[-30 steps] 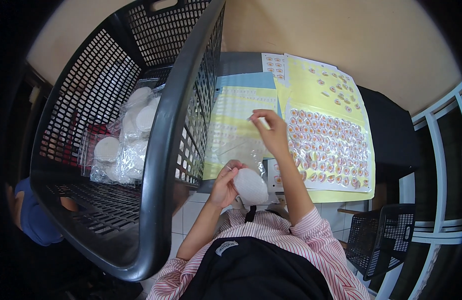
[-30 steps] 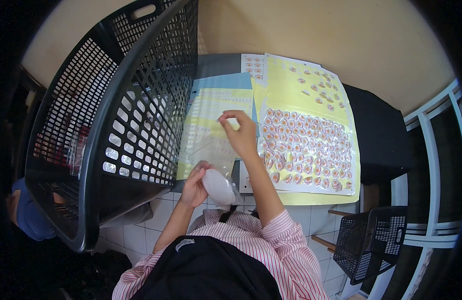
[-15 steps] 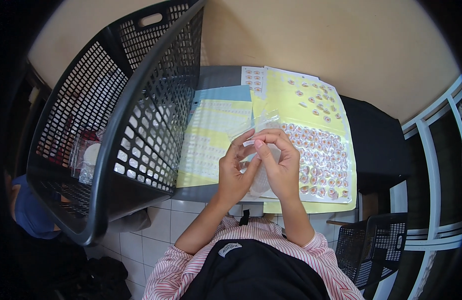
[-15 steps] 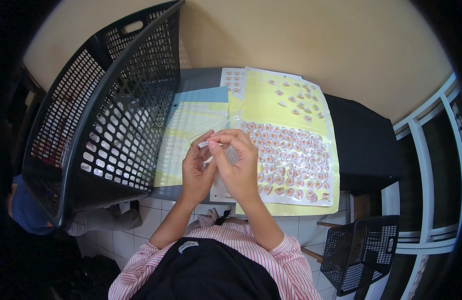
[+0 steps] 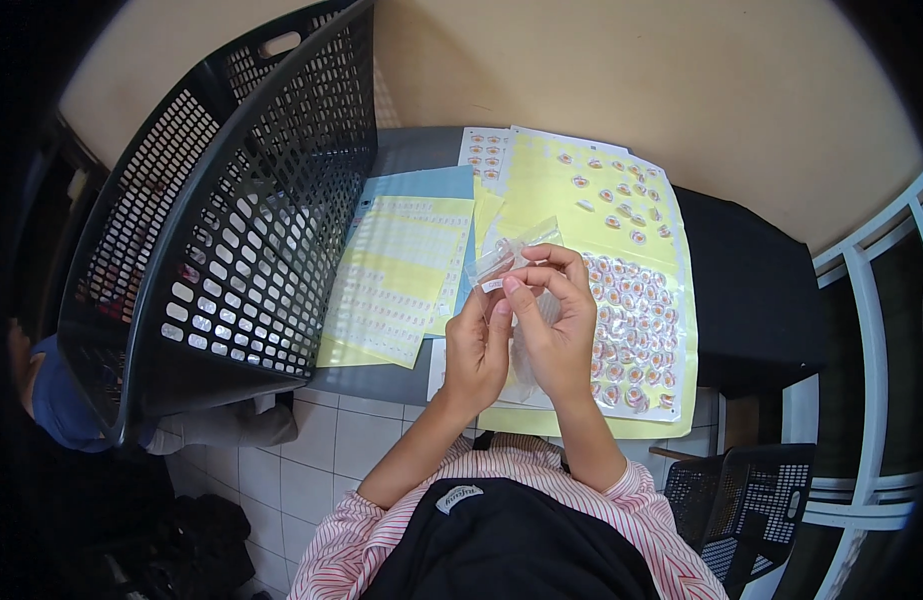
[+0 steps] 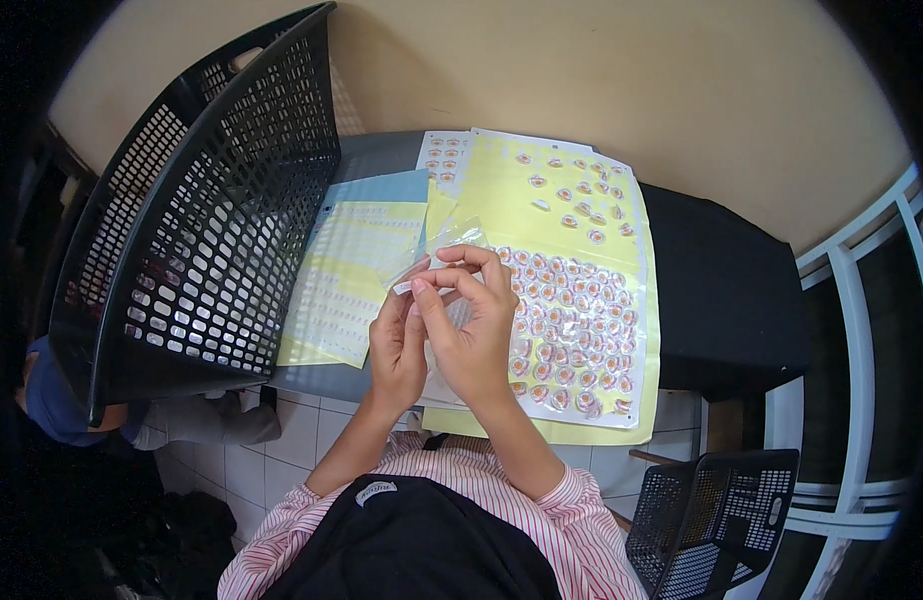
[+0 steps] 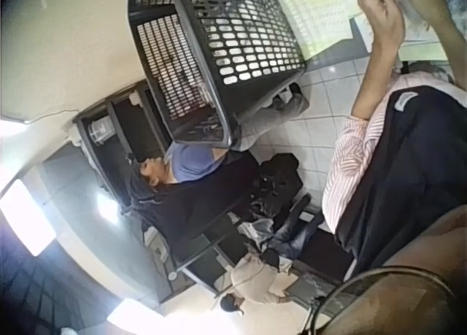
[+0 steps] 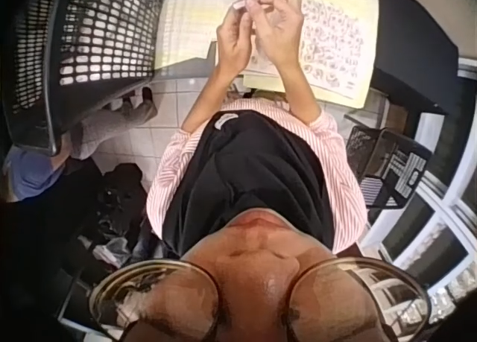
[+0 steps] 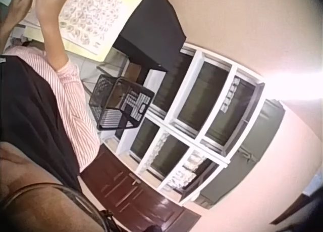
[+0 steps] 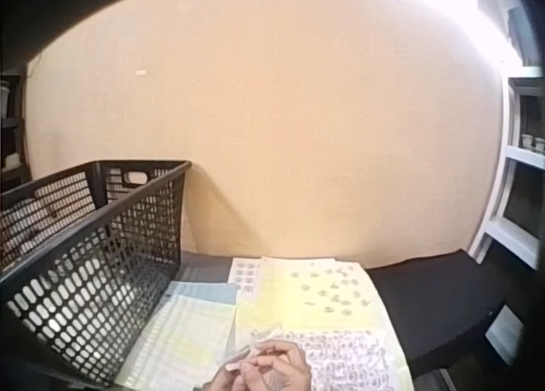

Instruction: Placing stickers or labels onto small items inside plastic bags.

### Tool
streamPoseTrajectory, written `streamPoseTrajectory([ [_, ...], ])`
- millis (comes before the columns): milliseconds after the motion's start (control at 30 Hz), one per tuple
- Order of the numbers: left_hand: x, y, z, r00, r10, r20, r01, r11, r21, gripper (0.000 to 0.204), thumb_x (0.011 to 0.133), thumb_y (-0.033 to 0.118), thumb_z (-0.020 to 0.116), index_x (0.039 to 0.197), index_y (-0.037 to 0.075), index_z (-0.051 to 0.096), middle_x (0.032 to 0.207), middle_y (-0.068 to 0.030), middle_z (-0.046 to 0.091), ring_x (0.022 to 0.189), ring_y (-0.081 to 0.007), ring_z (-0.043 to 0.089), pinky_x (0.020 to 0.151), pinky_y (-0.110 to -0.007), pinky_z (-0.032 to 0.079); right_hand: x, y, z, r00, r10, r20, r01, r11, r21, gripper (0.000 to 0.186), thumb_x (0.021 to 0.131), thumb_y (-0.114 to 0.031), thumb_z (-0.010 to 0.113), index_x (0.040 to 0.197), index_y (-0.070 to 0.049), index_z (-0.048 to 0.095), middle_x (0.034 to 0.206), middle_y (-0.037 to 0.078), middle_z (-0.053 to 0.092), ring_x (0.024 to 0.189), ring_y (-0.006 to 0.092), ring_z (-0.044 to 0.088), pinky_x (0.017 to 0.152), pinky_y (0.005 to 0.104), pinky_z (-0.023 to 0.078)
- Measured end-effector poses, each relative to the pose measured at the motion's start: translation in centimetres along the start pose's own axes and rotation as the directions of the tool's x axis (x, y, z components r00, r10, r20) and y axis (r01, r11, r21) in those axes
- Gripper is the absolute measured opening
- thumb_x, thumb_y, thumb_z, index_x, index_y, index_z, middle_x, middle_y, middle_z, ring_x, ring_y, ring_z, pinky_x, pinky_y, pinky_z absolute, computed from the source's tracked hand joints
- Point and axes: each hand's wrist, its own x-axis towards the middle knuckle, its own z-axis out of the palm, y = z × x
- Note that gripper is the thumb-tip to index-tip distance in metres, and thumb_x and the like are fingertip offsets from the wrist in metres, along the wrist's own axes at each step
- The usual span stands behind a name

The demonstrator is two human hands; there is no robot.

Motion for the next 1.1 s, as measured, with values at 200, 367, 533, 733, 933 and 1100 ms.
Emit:
streamPoseTrajectory([
  [200, -0.1, 0.2, 1.3, 0.988, 0.135, -0.076, -0.135, 0.991, 0.011, 0.028, 0.089, 0.006, 0.034, 0.112, -0.008, 0.04, 0.099, -0.0172, 0.055, 0.092, -0.0185, 0.055, 0.07, -0.024, 0.044, 0.0, 0.8, -0.7, 1.0, -0.021, 0.002, 0.021, 1.0, 0.01, 0.007, 0.068, -0.007, 0.063, 0.072, -0.002, 0.062, 0.089, 0.009, 0.052, 0.077, 0.0184, 0.05, 0.069, 0.029, 0.04],
  [367, -0.6, 0.1, 1.4, 0.998, 0.047, -0.03, -0.047, 0.999, -0.01, 0.034, 0.089, 0.007, 0.03, 0.119, -0.008, 0.034, 0.119, -0.0183, 0.042, 0.109, -0.0229, 0.044, 0.091, -0.031, 0.035, -0.3, 1.2, -0.8, 1.0, -0.006, 0.009, 0.006, 1.0, -0.007, 0.007, 0.066, -0.008, 0.064, 0.07, -0.003, 0.061, 0.088, 0.008, 0.053, 0.077, 0.0187, 0.05, 0.069, 0.0304, 0.039],
  [533, -0.7, -0.8, 1.3, 0.996, 0.083, -0.018, -0.083, 0.997, -0.001, 0.035, 0.09, 0.008, 0.029, 0.121, -0.008, 0.03, 0.119, -0.0193, 0.041, 0.107, -0.0242, 0.045, 0.09, -0.033, 0.037, -0.4, 1.3, -0.6, 0.995, -0.092, -0.032, 0.089, 0.992, -0.085, 0.009, 0.061, -0.008, 0.067, 0.067, -0.005, 0.062, 0.087, 0.007, 0.053, 0.073, 0.0185, 0.051, 0.068, 0.0305, 0.037],
  [733, -0.9, -1.2, 0.8, 0.992, 0.124, -0.015, -0.123, 0.99, 0.066, 0.036, 0.09, 0.009, 0.029, 0.122, -0.007, 0.028, 0.118, -0.0198, 0.04, 0.106, -0.0259, 0.046, 0.09, -0.035, 0.038, -0.5, 0.9, -0.2, 0.994, -0.091, -0.064, 0.085, 0.992, -0.096, 0.012, 0.055, -0.009, 0.07, 0.064, -0.007, 0.062, 0.086, 0.006, 0.054, 0.074, 0.0181, 0.051, 0.066, 0.0305, 0.038],
  [933, -0.8, -0.7, 0.5, 0.996, 0.088, 0.001, -0.088, 0.996, 0.005, 0.036, 0.09, 0.007, 0.028, 0.123, -0.007, 0.027, 0.12, -0.0202, 0.038, 0.106, -0.0267, 0.047, 0.09, -0.035, 0.038, -0.6, 1.3, 0.0, 0.991, -0.115, -0.073, 0.103, 0.984, -0.148, 0.014, 0.054, -0.01, 0.072, 0.063, -0.006, 0.061, 0.085, 0.006, 0.053, 0.075, 0.0185, 0.051, 0.067, 0.0303, 0.038],
  [1100, -0.8, -0.3, 0.2, 0.997, 0.07, 0.031, -0.066, 0.991, -0.118, 0.036, 0.089, 0.003, 0.028, 0.124, -0.006, 0.026, 0.12, -0.0202, 0.038, 0.106, -0.0276, 0.047, 0.089, -0.035, 0.039, -0.6, 1.2, 0.3, 0.99, -0.095, -0.106, 0.079, 0.986, -0.146, 0.019, 0.058, -0.011, 0.072, 0.068, -0.004, 0.057, 0.085, 0.008, 0.051, 0.079, 0.0199, 0.051, 0.07, 0.0306, 0.039],
])
